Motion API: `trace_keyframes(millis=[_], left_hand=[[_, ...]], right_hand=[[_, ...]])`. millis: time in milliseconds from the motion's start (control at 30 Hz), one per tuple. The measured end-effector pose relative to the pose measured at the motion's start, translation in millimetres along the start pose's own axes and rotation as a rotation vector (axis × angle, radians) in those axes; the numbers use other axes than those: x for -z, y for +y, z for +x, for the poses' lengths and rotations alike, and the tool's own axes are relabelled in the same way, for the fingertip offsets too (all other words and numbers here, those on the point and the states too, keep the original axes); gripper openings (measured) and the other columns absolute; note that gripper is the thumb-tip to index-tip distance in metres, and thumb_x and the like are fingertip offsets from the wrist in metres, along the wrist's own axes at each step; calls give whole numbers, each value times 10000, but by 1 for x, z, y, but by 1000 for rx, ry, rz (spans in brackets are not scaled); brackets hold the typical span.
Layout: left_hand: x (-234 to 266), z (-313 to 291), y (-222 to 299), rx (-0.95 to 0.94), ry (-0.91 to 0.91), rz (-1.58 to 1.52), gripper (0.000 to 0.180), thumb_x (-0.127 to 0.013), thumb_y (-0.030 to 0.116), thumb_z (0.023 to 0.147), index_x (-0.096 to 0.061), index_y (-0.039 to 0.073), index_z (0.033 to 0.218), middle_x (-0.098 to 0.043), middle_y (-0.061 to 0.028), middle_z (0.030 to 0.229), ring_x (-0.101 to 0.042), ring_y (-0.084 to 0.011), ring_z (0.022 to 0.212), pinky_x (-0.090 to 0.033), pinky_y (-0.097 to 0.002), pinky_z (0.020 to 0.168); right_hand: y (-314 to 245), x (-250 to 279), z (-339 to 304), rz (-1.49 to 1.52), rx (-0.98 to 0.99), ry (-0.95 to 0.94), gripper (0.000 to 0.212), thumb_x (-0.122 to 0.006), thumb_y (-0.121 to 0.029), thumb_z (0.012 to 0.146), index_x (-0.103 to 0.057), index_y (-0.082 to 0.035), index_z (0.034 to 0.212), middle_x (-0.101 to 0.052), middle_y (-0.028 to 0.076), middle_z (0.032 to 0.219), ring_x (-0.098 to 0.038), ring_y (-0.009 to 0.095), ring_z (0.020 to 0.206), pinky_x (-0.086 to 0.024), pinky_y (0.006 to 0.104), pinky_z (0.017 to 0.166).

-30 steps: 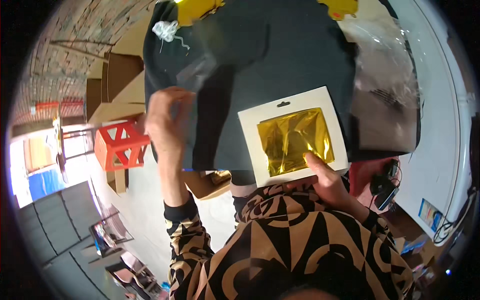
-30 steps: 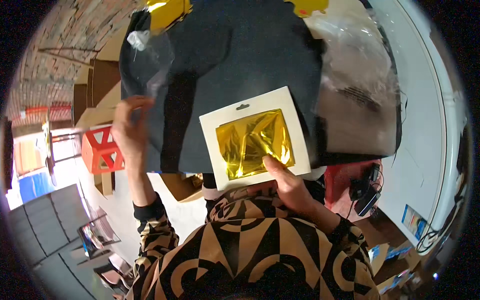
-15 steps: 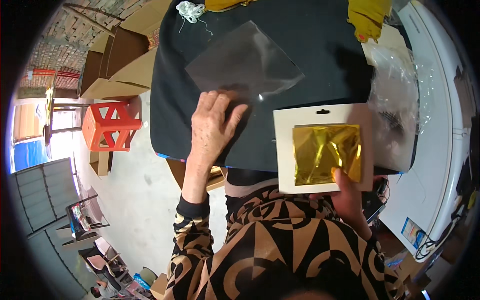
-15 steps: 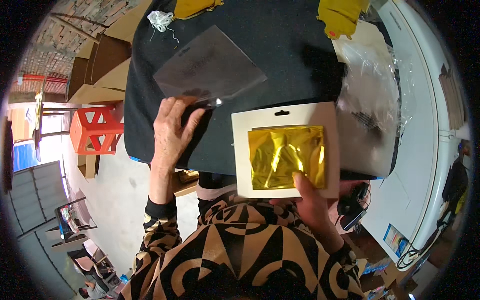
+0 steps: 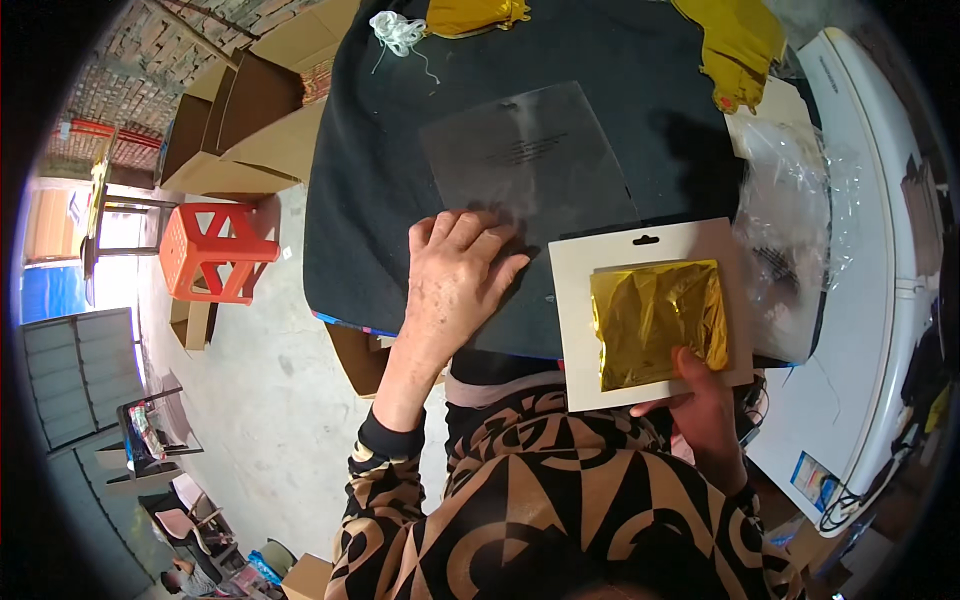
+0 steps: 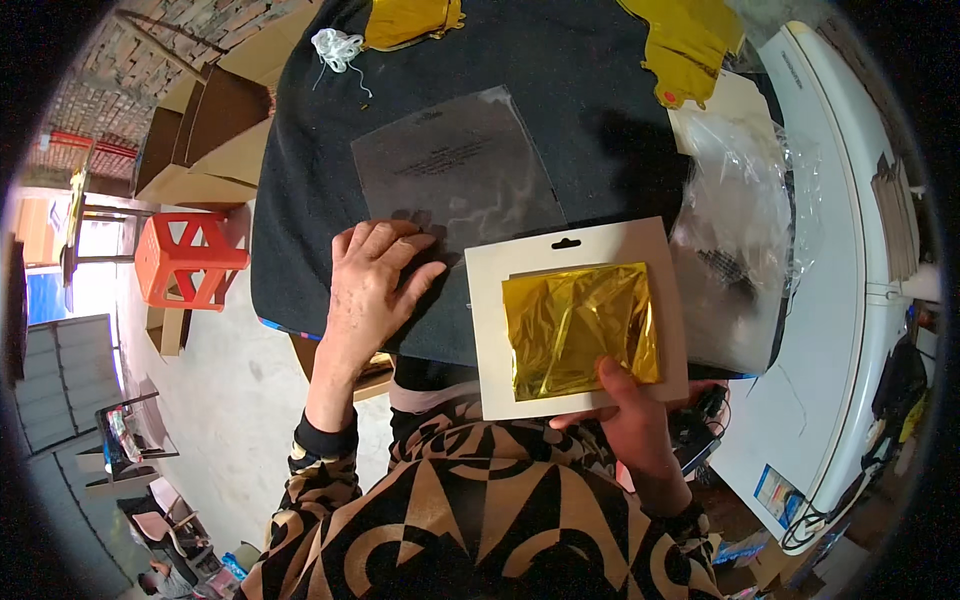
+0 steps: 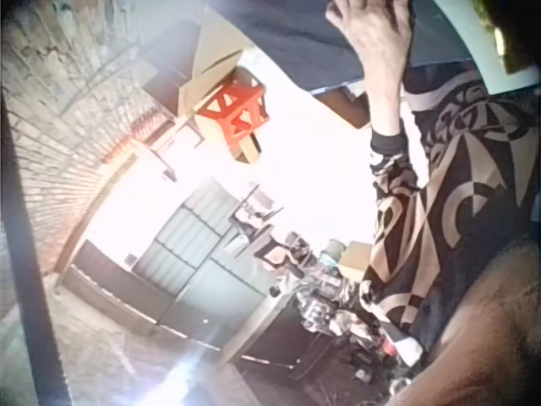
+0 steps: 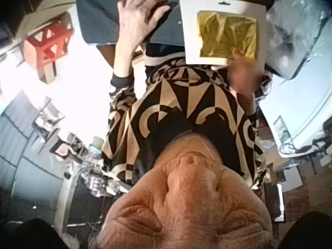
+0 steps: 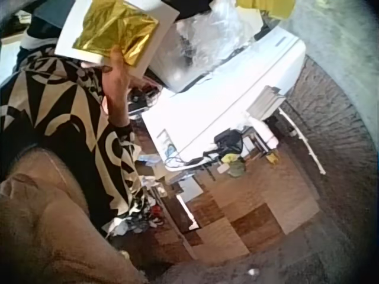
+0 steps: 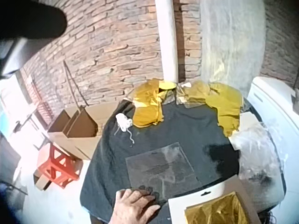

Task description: The person folds gold foil balloons by hand, then places each balloon onto a cardboard backing and slides it into a plastic sleeve.

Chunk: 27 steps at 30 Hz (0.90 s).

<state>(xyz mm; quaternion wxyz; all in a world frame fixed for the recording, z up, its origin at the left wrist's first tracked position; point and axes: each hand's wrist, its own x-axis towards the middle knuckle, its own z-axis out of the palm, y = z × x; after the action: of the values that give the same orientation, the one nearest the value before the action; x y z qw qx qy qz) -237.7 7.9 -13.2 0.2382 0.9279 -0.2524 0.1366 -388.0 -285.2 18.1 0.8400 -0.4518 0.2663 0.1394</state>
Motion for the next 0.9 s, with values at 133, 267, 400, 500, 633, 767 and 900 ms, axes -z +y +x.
trace_keyframes(millis=[133, 267, 400, 500, 633, 767, 900], left_hand=[[-6, 4, 1, -1, -39, 14, 361, -895, 210, 825, -794, 71, 1143, -712, -74, 1152, -638, -296, 1105, -512, -420, 966], [-9, 8, -5, -37, -22, -21, 296, -865, 125, 878, -791, 46, 1153, -713, -97, 1137, -654, -290, 1042, -565, -397, 928], [-12, 8, -9, -85, 10, -23, 248, -838, 69, 888, -789, 41, 1130, -717, -98, 1084, -668, -280, 985, -587, -380, 898], [-16, 9, -12, -115, 24, -8, 220, -828, 50, 894, -789, 39, 1110, -717, -100, 1057, -673, -269, 962, -601, -368, 868], [-17, 9, -16, -155, 24, 46, 190, -827, 31, 890, -786, 28, 1076, -716, -104, 1033, -677, -257, 953, -614, -352, 833], [-18, 13, -23, -181, 35, -1, 160, -820, -7, 887, -783, 19, 1041, -725, -104, 1014, -692, -257, 930, -621, -346, 810], [-14, 21, -27, -164, -19, -122, 131, -820, -7, 892, -782, 8, 1016, -728, -116, 998, -705, -276, 939, -630, -362, 841]], right_hand=[[3, -2, 2, -63, 4, -30, 487, -568, -179, 1110, -453, -3, 1549, -690, 184, 1341, -790, 312, 1030, -723, 449, 676], [6, -5, 5, -110, 2, -41, 463, -556, -182, 1117, -466, 3, 1532, -694, 174, 1319, -789, 295, 1025, -724, 428, 701], [7, -2, 7, -115, -4, -75, 456, -551, -189, 1122, -473, 11, 1524, -693, 175, 1319, -787, 290, 1037, -723, 408, 709], [5, -3, 8, -120, -122, -32, 452, -551, -208, 1128, -482, 19, 1512, -697, 172, 1311, -784, 296, 1023, -715, 408, 744], [-5, -18, 6, -298, -187, -141, 471, -533, -269, 1142, -489, 28, 1505, -667, 173, 1354, -773, 310, 986, -685, 425, 830], [-3, -12, 24, -191, -385, -201, 506, -528, -303, 1122, -498, 12, 1516, -706, 180, 1301, -784, 264, 1000, -683, 385, 745], [-5, -25, 34, -195, -423, -260, 500, -522, -284, 1123, -469, -9, 1538, -691, 182, 1338, -781, 280, 1038, -686, 401, 736]])
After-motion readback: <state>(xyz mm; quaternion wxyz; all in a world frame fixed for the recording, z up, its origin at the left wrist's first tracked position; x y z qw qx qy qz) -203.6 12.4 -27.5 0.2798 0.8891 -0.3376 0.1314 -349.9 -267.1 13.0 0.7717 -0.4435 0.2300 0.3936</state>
